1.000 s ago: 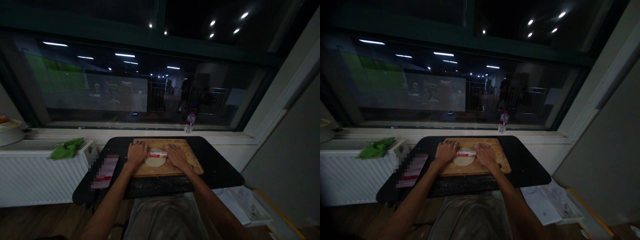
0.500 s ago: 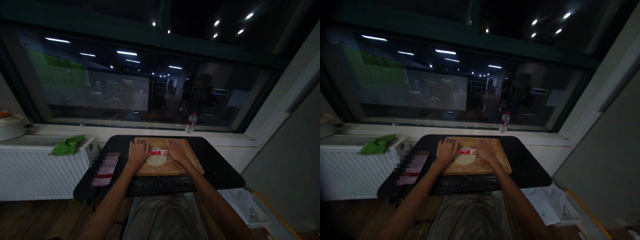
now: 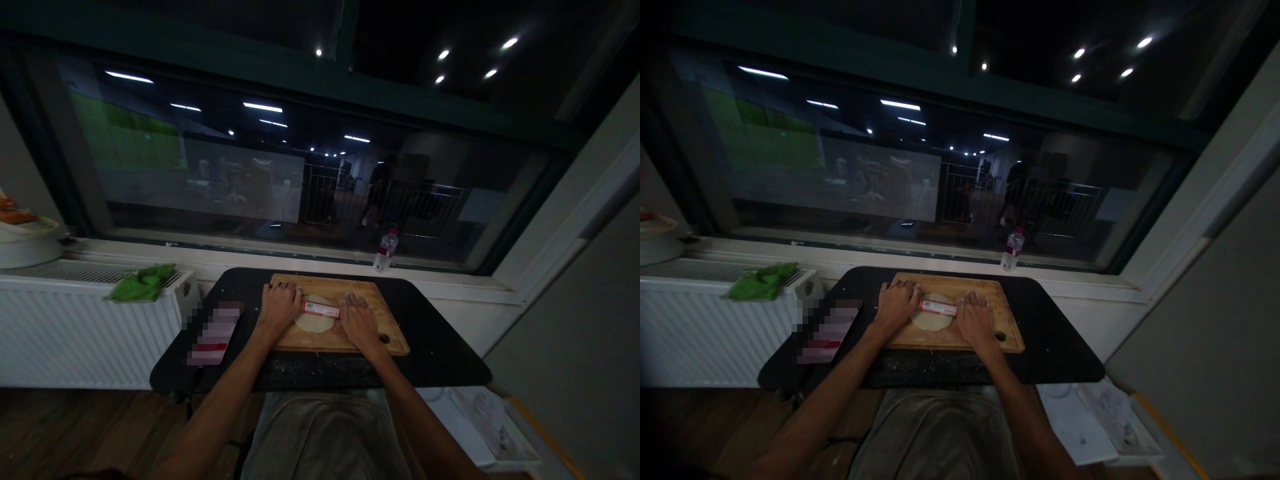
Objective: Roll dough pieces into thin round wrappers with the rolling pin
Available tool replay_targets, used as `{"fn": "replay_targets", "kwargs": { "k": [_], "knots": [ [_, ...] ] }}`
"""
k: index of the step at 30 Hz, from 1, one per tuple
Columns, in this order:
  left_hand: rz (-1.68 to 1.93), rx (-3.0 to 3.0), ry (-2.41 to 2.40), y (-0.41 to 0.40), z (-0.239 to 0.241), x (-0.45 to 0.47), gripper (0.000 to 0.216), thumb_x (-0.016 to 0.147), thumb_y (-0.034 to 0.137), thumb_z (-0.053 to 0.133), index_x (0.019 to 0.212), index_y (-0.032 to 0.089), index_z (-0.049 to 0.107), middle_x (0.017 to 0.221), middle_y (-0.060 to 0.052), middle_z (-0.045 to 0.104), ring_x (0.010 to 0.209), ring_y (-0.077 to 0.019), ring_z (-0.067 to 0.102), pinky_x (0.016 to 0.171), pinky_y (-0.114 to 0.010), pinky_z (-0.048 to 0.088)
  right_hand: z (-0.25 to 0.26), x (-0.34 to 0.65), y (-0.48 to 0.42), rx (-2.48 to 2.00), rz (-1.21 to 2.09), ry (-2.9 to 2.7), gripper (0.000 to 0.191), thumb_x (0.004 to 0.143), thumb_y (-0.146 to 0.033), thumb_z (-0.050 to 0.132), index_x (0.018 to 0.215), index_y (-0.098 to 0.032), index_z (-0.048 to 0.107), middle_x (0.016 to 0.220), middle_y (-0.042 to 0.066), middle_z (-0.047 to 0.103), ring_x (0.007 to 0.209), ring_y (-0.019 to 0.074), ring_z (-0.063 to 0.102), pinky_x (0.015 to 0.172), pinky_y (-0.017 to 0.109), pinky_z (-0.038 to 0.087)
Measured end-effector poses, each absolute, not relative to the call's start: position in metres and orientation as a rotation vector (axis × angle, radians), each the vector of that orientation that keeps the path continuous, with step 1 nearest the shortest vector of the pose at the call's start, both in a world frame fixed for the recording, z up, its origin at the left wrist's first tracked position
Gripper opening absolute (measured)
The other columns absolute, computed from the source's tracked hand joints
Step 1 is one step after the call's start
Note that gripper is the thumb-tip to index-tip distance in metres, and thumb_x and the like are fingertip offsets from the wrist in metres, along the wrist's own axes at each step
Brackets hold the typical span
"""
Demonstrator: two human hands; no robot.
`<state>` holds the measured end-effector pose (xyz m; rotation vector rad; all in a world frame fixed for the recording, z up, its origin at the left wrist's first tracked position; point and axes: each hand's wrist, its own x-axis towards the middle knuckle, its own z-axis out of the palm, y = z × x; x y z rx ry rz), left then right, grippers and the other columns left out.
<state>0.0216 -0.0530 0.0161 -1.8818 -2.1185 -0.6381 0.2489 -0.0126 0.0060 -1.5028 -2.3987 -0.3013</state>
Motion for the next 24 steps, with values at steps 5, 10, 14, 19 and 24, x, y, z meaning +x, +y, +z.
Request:
{"fn": "replay_targets", "kwargs": {
  "k": [5,10,14,19,24],
  "knots": [
    [-0.630,-1.883,-2.172,-0.052,0.015,0.022,0.053,0.113,0.037,0.030,0.114,0.015,0.077,0.119,-0.018,0.081,0.119,-0.0353,0.070,0.101,-0.050,0.047,-0.006,0.247,-0.045,-1.582,-0.358,-2.296,0.059,0.116,-0.031,0.026,0.148,0.000,0.065,0.155,0.027,0.062,0.150,0.0360,0.055,0.127,0.053,0.036],
    [-0.629,-1.910,-2.194,-0.051,0.014,0.023,0.052,0.114,0.037,0.030,0.114,0.016,0.077,0.123,-0.018,0.079,0.124,-0.0351,0.066,0.102,-0.050,0.049,-0.016,0.248,-0.069,-1.572,-0.388,-2.260,0.061,0.116,-0.033,0.024,0.150,-0.002,0.064,0.157,0.026,0.060,0.152,0.0365,0.052,0.130,0.053,0.032],
    [-0.650,-1.945,-2.144,-0.052,0.014,0.022,0.052,0.115,0.038,0.027,0.116,0.017,0.075,0.124,-0.017,0.078,0.124,-0.0339,0.065,0.104,-0.049,0.050,-0.011,0.250,-0.062,-1.557,-0.334,-2.279,0.060,0.116,-0.035,0.024,0.148,-0.006,0.066,0.154,0.025,0.064,0.151,0.0340,0.053,0.130,0.051,0.029],
    [-0.696,-1.926,-2.089,-0.048,0.006,0.022,0.049,0.115,0.039,0.030,0.137,0.015,0.066,0.145,-0.019,0.069,0.139,-0.0335,0.057,0.114,-0.050,0.048,0.013,0.248,-0.026,-1.713,-0.138,-2.332,0.065,0.117,-0.039,0.018,0.143,-0.009,0.069,0.151,0.023,0.066,0.149,0.0343,0.054,0.128,0.054,0.031],
    [-0.729,-1.904,-2.095,-0.045,-0.002,0.022,0.047,0.114,0.040,0.034,0.145,0.015,0.060,0.162,-0.021,0.056,0.158,-0.0339,0.043,0.121,-0.054,0.045,0.030,0.246,0.012,-1.861,0.034,-2.336,0.063,0.117,-0.040,0.019,0.160,-0.013,0.057,0.172,0.019,0.044,0.166,0.0376,0.028,0.132,0.066,0.016]
  ]
}}
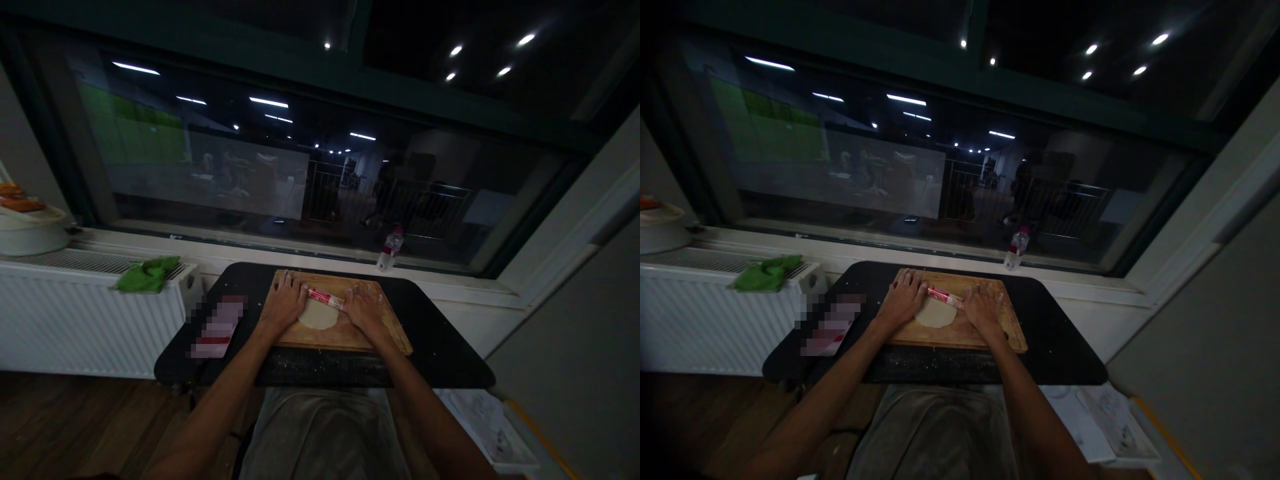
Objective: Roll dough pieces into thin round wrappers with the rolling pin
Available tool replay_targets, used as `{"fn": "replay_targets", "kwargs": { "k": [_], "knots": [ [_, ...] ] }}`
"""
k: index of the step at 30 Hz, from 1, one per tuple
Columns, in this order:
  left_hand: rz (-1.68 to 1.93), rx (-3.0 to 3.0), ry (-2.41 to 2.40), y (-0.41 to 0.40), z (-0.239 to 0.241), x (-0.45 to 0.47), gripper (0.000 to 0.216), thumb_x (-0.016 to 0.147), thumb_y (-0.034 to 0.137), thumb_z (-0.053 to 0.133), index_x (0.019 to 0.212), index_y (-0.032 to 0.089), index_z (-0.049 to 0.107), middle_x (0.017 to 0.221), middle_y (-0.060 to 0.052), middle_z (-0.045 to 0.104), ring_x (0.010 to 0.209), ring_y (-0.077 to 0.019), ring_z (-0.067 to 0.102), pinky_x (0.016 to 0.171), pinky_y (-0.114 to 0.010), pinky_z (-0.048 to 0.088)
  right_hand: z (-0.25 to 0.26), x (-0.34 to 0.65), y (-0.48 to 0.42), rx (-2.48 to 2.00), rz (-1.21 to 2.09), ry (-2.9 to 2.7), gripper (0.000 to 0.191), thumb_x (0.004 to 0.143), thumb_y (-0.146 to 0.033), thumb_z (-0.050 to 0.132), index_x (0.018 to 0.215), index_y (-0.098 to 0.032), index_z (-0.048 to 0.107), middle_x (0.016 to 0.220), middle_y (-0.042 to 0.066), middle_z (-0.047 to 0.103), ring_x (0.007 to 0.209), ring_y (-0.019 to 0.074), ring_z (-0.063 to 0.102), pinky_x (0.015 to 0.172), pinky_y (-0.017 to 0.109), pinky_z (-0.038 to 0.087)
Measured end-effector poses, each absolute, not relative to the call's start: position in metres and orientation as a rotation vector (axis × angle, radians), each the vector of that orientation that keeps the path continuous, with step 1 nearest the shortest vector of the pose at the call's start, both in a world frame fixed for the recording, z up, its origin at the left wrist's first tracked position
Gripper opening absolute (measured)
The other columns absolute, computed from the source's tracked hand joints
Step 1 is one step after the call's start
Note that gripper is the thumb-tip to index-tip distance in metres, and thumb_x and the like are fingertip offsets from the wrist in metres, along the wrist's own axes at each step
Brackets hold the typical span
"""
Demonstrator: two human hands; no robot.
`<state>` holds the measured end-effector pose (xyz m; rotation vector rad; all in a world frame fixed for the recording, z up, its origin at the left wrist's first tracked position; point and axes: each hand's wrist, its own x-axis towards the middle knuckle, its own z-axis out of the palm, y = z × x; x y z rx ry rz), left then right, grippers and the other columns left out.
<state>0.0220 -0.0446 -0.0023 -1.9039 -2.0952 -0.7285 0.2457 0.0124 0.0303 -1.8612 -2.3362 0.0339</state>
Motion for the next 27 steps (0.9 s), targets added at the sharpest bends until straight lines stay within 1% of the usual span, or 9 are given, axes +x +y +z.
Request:
{"fn": "replay_targets", "kwargs": {
  "k": [3,6,10,13,16,21,25,27],
  "knots": [
    [-0.713,-1.928,-2.102,-0.046,-0.002,0.022,0.046,0.115,0.041,0.032,0.142,0.017,0.061,0.162,-0.019,0.056,0.158,-0.0333,0.042,0.121,-0.056,0.045,0.031,0.246,0.027,-1.907,0.119,-2.320,0.066,0.117,-0.043,0.016,0.169,-0.012,0.042,0.177,0.018,0.035,0.167,0.0366,0.024,0.133,0.065,0.012],
    [-0.710,-1.950,-2.105,-0.048,0.001,0.021,0.046,0.115,0.042,0.029,0.135,0.019,0.063,0.157,-0.019,0.059,0.153,-0.0331,0.046,0.118,-0.056,0.046,0.027,0.247,0.030,-1.878,0.131,-2.361,0.066,0.117,-0.042,0.015,0.172,-0.011,0.036,0.178,0.018,0.033,0.167,0.0355,0.024,0.134,0.066,0.010],
    [-0.698,-1.967,-2.117,-0.050,0.006,0.020,0.047,0.116,0.040,0.027,0.127,0.021,0.068,0.140,-0.016,0.068,0.140,-0.0319,0.054,0.114,-0.054,0.047,0.019,0.248,0.017,-1.823,0.012,-2.369,0.066,0.116,-0.039,0.017,0.170,-0.007,0.039,0.177,0.019,0.034,0.168,0.0348,0.022,0.134,0.063,0.010],
    [-0.667,-1.956,-2.128,-0.050,0.007,0.020,0.050,0.115,0.040,0.026,0.123,0.019,0.071,0.132,-0.016,0.070,0.133,-0.0337,0.056,0.111,-0.054,0.047,0.014,0.248,-0.002,-1.774,-0.086,-2.353,0.066,0.116,-0.039,0.018,0.168,-0.007,0.042,0.174,0.020,0.041,0.166,0.0342,0.029,0.134,0.060,0.014],
    [-0.654,-1.933,-2.139,-0.050,0.007,0.021,0.052,0.115,0.040,0.026,0.121,0.018,0.073,0.131,-0.017,0.070,0.131,-0.0352,0.056,0.109,-0.055,0.047,0.011,0.246,-0.023,-1.709,-0.180,-2.347,0.064,0.117,-0.038,0.019,0.169,-0.008,0.041,0.169,0.021,0.049,0.161,0.0347,0.039,0.133,0.060,0.018],
    [-0.615,-1.886,-2.203,-0.052,0.009,0.021,0.055,0.114,0.040,0.026,0.123,0.017,0.076,0.131,-0.018,0.072,0.130,-0.0384,0.056,0.104,-0.057,0.048,-0.002,0.243,-0.056,-1.660,-0.307,-2.305,0.064,0.116,-0.037,0.023,0.162,-0.001,0.050,0.165,0.025,0.051,0.156,0.0372,0.047,0.132,0.056,0.025],
    [-0.601,-1.878,-2.225,-0.053,0.010,0.020,0.054,0.114,0.038,0.027,0.130,0.017,0.074,0.134,-0.020,0.071,0.134,-0.0403,0.055,0.104,-0.059,0.048,-0.011,0.242,-0.069,-1.607,-0.364,-2.284,0.062,0.114,-0.034,0.028,0.163,-0.003,0.049,0.168,0.024,0.048,0.157,0.0357,0.047,0.133,0.053,0.025],
    [-0.597,-1.880,-2.233,-0.051,0.009,0.020,0.054,0.114,0.039,0.027,0.129,0.017,0.075,0.135,-0.020,0.071,0.136,-0.0401,0.055,0.105,-0.058,0.048,-0.009,0.241,-0.068,-1.624,-0.328,-2.297,0.062,0.115,-0.034,0.026,0.163,-0.003,0.050,0.167,0.024,0.048,0.157,0.0359,0.046,0.133,0.054,0.025]
  ]
}}
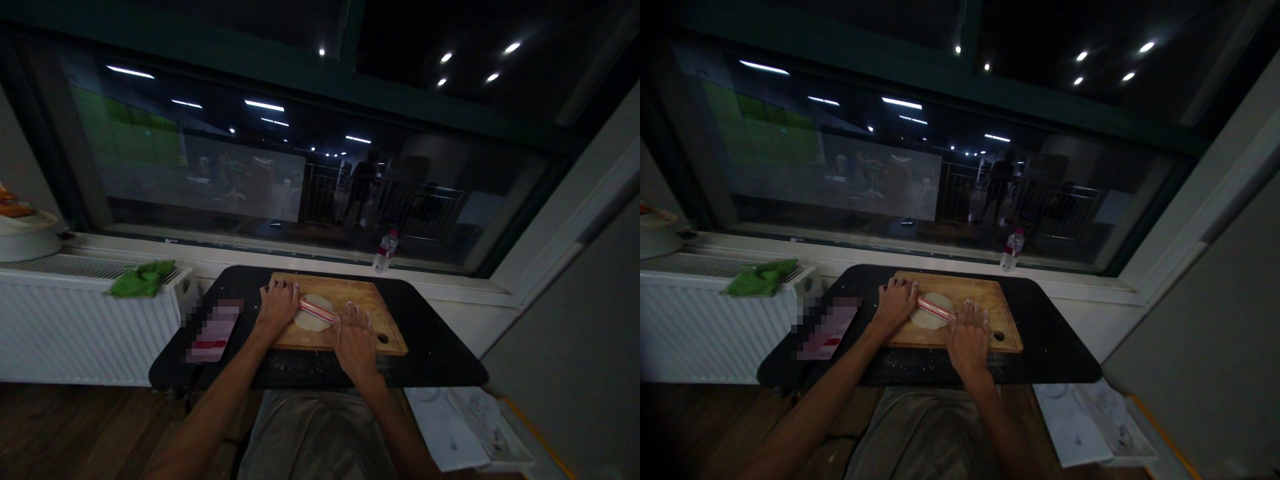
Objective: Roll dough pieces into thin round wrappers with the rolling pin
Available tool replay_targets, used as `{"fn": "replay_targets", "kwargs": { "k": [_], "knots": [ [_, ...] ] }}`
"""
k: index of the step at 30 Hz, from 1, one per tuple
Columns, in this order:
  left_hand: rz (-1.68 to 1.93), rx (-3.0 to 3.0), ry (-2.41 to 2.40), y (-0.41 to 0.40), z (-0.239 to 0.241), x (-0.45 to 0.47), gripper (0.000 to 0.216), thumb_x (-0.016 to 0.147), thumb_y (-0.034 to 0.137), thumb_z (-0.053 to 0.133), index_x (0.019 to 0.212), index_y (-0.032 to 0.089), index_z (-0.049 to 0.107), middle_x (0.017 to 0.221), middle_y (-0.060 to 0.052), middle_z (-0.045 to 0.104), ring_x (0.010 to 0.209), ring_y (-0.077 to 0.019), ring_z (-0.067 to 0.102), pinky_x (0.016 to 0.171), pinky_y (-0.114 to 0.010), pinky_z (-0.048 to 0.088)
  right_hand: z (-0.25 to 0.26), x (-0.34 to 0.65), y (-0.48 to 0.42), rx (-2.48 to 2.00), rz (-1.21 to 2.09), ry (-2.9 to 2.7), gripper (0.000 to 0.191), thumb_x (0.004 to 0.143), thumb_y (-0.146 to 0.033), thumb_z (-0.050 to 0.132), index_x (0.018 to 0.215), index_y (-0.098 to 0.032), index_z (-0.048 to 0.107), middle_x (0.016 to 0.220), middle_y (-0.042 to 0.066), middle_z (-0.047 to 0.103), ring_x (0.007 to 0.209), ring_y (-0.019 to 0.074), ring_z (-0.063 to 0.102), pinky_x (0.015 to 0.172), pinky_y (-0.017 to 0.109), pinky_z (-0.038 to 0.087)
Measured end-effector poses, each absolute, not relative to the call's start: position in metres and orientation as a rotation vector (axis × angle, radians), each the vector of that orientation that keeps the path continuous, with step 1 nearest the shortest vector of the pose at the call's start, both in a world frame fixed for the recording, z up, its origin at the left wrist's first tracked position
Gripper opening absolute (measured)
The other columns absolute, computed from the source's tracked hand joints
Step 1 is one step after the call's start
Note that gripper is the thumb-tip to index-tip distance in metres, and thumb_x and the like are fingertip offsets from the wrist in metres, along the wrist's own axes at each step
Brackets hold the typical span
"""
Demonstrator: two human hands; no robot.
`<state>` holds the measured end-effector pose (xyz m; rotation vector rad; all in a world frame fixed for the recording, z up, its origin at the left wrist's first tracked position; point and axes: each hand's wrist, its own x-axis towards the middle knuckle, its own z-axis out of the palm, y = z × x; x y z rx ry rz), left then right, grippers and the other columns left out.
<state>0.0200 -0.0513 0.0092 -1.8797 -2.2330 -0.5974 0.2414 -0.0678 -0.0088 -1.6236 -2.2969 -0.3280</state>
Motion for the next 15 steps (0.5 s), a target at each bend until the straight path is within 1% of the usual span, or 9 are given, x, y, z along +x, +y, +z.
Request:
{"fn": "replay_targets", "kwargs": {
  "k": [3,5,8,11,13,15],
  "knots": [
    [-0.613,-1.874,-2.243,-0.049,0.008,0.020,0.055,0.114,0.040,0.028,0.125,0.018,0.076,0.134,-0.020,0.072,0.135,-0.0394,0.055,0.106,-0.058,0.048,0.001,0.241,-0.057,-1.694,-0.251,-2.325,0.066,0.116,-0.039,0.022,0.160,0.000,0.052,0.164,0.026,0.052,0.156,0.0378,0.047,0.132,0.057,0.025],
    [-0.619,-1.880,-2.236,-0.048,0.007,0.020,0.053,0.113,0.040,0.029,0.127,0.018,0.075,0.135,-0.020,0.071,0.133,-0.0391,0.056,0.105,-0.058,0.048,0.009,0.241,-0.047,-1.725,-0.214,-2.338,0.067,0.116,-0.041,0.020,0.160,-0.001,0.053,0.163,0.026,0.053,0.157,0.0382,0.044,0.132,0.059,0.023],
    [-0.619,-1.877,-2.228,-0.049,0.007,0.021,0.052,0.113,0.039,0.028,0.127,0.018,0.074,0.136,-0.020,0.070,0.130,-0.0380,0.057,0.105,-0.058,0.049,0.018,0.242,-0.028,-1.744,-0.129,-2.357,0.066,0.117,-0.041,0.019,0.162,-0.006,0.051,0.168,0.021,0.050,0.161,0.0366,0.038,0.133,0.060,0.020],
    [-0.623,-1.866,-2.228,-0.050,0.007,0.021,0.051,0.113,0.039,0.028,0.126,0.018,0.073,0.136,-0.019,0.070,0.130,-0.0364,0.057,0.105,-0.056,0.049,0.023,0.242,-0.007,-1.761,-0.032,-2.388,0.064,0.117,-0.039,0.019,0.164,-0.011,0.051,0.171,0.017,0.047,0.165,0.0349,0.029,0.134,0.063,0.013],
    [-0.628,-1.874,-2.228,-0.050,0.007,0.022,0.051,0.114,0.039,0.028,0.125,0.019,0.073,0.135,-0.018,0.071,0.132,-0.0358,0.057,0.106,-0.055,0.049,0.025,0.242,0.008,-1.778,0.006,-2.419,0.063,0.116,-0.036,0.020,0.166,-0.010,0.048,0.173,0.017,0.044,0.167,0.0348,0.025,0.134,0.065,0.009],
    [-0.632,-1.874,-2.233,-0.049,0.007,0.021,0.052,0.114,0.038,0.027,0.124,0.018,0.074,0.135,-0.018,0.072,0.132,-0.0357,0.057,0.106,-0.055,0.049,0.028,0.242,0.023,-1.787,0.030,-2.458,0.062,0.114,-0.032,0.021,0.168,-0.011,0.043,0.173,0.018,0.042,0.167,0.0363,0.025,0.133,0.069,0.011]
  ]
}}
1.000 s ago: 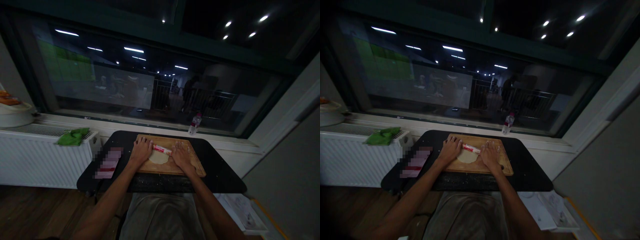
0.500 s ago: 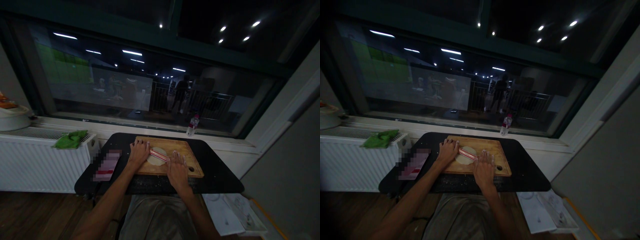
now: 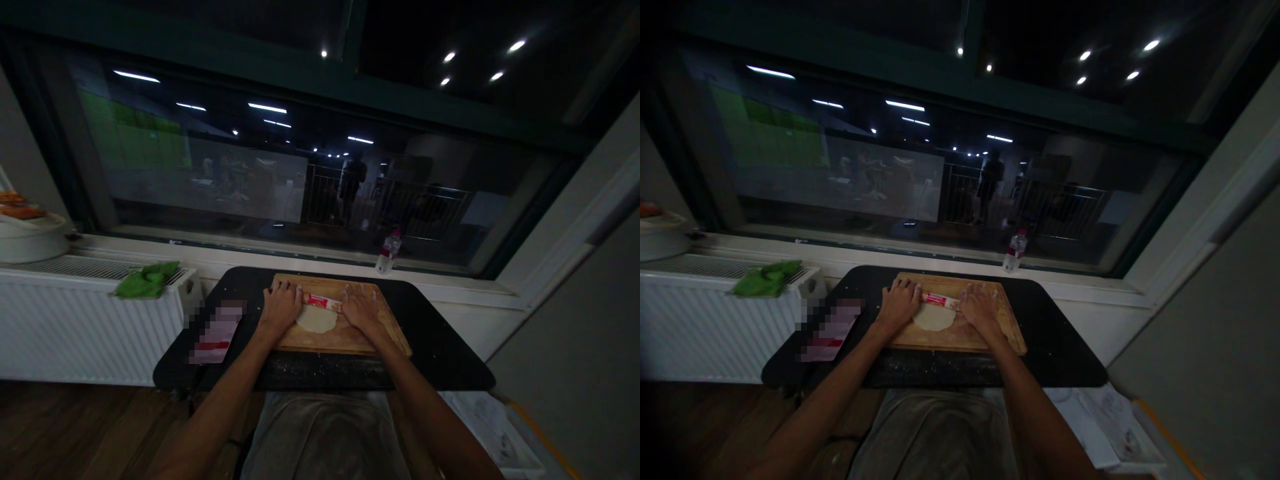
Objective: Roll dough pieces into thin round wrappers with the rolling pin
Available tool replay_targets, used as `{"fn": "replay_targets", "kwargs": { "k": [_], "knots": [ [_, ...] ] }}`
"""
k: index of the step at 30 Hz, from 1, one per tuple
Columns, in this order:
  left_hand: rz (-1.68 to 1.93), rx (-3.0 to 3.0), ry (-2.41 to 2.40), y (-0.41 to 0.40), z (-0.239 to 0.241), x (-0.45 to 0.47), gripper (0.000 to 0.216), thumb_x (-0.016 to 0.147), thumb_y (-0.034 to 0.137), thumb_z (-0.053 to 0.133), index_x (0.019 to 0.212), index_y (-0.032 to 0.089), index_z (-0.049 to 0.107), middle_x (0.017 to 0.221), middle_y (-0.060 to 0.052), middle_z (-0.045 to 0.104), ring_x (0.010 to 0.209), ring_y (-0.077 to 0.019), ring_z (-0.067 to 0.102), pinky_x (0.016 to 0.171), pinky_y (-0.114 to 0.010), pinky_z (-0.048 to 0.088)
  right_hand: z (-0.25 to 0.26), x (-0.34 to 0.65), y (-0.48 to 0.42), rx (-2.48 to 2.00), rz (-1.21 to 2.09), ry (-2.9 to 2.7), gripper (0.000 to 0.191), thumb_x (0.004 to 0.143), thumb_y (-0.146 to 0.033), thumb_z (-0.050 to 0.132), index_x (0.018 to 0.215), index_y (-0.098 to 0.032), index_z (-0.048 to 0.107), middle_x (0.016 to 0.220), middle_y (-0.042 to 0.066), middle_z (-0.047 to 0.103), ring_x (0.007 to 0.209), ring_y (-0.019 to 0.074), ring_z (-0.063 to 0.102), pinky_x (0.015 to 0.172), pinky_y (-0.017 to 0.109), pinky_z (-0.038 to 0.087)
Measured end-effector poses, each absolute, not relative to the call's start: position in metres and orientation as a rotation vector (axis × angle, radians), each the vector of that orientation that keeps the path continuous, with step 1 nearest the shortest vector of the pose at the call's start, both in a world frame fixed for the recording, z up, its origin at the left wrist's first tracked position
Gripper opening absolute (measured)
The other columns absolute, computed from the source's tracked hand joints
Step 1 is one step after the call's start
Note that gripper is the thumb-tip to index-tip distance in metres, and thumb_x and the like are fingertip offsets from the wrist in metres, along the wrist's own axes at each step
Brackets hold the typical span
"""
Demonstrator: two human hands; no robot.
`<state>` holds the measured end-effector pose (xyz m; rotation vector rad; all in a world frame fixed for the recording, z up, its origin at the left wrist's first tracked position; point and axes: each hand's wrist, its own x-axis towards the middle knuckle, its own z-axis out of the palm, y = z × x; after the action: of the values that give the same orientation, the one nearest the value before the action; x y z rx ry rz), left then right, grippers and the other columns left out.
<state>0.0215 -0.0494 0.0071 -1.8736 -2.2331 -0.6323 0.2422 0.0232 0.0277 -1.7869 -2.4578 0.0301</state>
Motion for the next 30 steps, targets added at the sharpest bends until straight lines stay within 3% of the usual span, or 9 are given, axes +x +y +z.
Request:
{"fn": "replay_targets", "kwargs": {
  "k": [7,14,24,27,30],
  "knots": [
    [-0.654,-1.860,-2.237,-0.048,0.009,0.020,0.050,0.113,0.036,0.030,0.119,0.017,0.076,0.134,-0.017,0.075,0.132,-0.0354,0.060,0.103,-0.053,0.052,0.029,0.246,0.040,-1.645,0.005,-2.590,0.057,0.110,-0.027,0.037,0.162,-0.015,0.055,0.171,0.015,0.046,0.163,0.0397,0.033,0.134,0.063,0.014],
    [-0.687,-1.833,-2.273,-0.048,0.014,0.020,0.047,0.109,0.029,0.034,0.113,0.015,0.079,0.126,-0.018,0.079,0.124,-0.0335,0.069,0.102,-0.049,0.053,0.017,0.249,0.003,-1.626,-0.123,-2.469,0.058,0.114,-0.029,0.026,0.159,-0.010,0.057,0.167,0.019,0.051,0.164,0.0323,0.034,0.134,0.058,0.019],
    [-0.591,-1.792,-2.363,-0.048,0.014,0.018,0.050,0.109,0.032,0.036,0.106,0.013,0.082,0.120,-0.019,0.080,0.114,-0.0326,0.074,0.102,-0.048,0.053,0.001,0.247,-0.048,-1.573,-0.247,-2.411,0.063,0.116,-0.035,0.024,0.164,-0.001,0.047,0.168,0.024,0.049,0.159,0.0317,0.043,0.130,0.046,0.030],
    [-0.613,-1.783,-2.332,-0.048,0.012,0.018,0.051,0.109,0.031,0.034,0.107,0.013,0.082,0.120,-0.019,0.080,0.116,-0.0328,0.073,0.102,-0.049,0.053,-0.005,0.251,-0.052,-1.517,-0.230,-2.407,0.062,0.115,-0.035,0.028,0.165,-0.002,0.045,0.170,0.023,0.045,0.159,0.0331,0.043,0.129,0.047,0.032],
    [-0.657,-1.784,-2.298,-0.048,0.009,0.017,0.051,0.110,0.032,0.034,0.107,0.015,0.082,0.121,-0.019,0.079,0.121,-0.0338,0.070,0.102,-0.050,0.054,-0.005,0.253,-0.048,-1.474,-0.185,-2.401,0.058,0.115,-0.033,0.029,0.162,-0.007,0.052,0.167,0.020,0.052,0.157,0.0315,0.044,0.129,0.046,0.031]
  ]
}}
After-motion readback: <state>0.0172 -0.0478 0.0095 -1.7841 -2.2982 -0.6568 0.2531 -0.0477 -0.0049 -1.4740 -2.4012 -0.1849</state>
